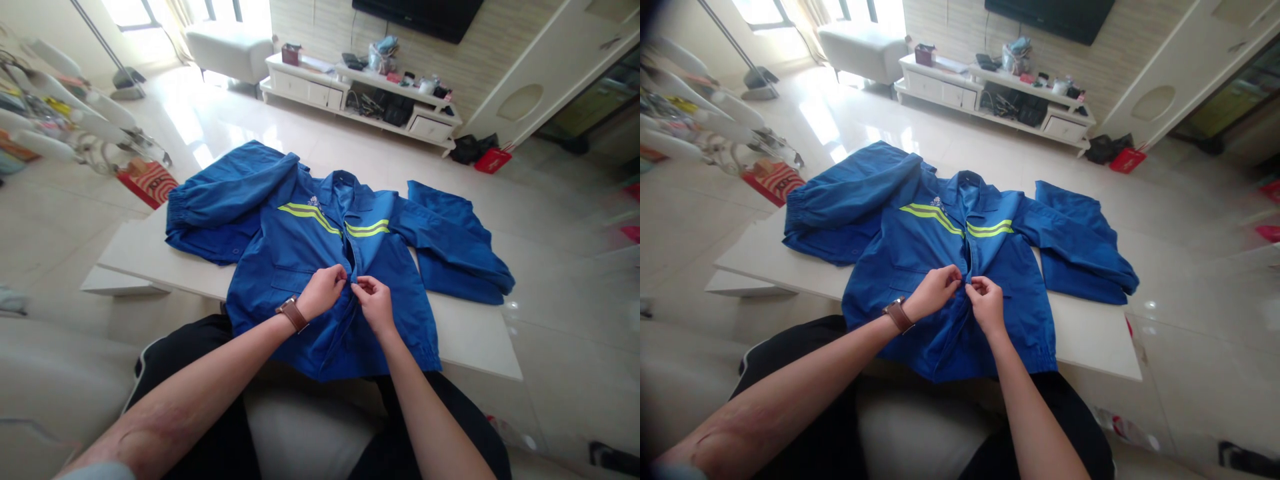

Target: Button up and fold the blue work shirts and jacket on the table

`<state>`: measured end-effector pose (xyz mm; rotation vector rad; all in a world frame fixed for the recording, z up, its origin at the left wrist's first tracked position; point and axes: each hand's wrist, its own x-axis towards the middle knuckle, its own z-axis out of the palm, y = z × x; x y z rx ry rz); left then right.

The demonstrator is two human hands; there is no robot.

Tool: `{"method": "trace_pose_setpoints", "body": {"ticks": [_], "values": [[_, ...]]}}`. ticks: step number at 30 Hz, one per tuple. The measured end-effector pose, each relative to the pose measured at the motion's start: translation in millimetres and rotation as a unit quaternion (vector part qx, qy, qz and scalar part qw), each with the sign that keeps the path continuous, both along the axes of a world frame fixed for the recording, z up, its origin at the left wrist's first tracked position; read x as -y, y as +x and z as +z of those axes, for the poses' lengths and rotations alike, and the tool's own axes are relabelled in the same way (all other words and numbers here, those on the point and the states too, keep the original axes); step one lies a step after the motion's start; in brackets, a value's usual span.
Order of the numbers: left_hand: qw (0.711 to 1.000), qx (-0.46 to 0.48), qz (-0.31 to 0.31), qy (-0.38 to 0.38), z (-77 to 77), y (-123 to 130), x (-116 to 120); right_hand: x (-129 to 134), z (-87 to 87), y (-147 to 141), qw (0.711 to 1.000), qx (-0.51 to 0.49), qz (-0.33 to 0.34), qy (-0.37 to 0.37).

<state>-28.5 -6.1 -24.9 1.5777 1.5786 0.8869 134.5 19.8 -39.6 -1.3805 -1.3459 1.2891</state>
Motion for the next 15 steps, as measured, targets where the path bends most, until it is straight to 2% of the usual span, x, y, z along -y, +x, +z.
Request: {"method": "trace_pose_setpoints", "body": {"ticks": [10,15], "values": [[0.999,0.035,0.001,0.001,-4.7,-2.7,2.3,2.8,1.8,-3.2,0.998,0.029,0.041,0.024],[0.998,0.056,0.012,-0.016,-0.1,0.6,2.9,1.2,0.4,-0.2,0.995,0.066,0.062,0.050]]}}
